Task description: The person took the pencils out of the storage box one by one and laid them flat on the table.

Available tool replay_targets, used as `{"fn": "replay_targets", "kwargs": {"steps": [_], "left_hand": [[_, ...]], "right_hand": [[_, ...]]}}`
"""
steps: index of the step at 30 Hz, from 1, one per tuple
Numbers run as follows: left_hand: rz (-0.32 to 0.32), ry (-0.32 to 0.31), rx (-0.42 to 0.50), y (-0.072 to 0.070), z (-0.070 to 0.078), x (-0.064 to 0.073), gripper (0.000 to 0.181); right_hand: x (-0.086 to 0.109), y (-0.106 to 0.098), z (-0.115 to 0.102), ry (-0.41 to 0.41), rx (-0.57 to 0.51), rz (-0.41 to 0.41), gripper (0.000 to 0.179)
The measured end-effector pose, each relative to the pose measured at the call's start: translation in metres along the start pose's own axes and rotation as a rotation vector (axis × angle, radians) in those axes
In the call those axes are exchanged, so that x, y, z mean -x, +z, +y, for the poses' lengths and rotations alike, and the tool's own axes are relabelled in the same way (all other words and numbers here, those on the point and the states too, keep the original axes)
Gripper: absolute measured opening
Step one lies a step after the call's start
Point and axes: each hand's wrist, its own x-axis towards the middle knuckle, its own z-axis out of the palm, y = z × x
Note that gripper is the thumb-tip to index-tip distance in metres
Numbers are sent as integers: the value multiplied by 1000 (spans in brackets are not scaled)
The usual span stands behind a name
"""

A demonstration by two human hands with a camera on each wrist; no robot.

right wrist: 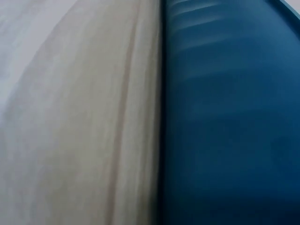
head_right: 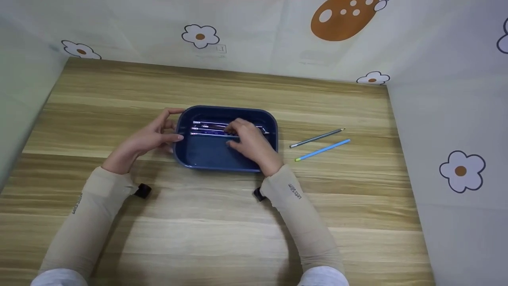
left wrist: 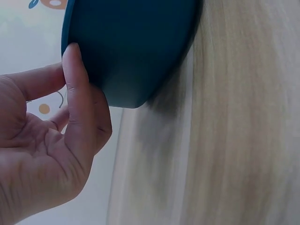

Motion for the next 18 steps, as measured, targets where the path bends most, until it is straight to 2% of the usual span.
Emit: {"fn": "replay_targets", "kwargs": {"steps": [9,18], "left_hand": [[-7,-5,75,0,-4,-1,73],[5,-10,69,2,-4,0,72]], "right_hand": [[-1,2,-1,2,84,-54,26],[-1,4,-4,-14,176,-110,22]]}}
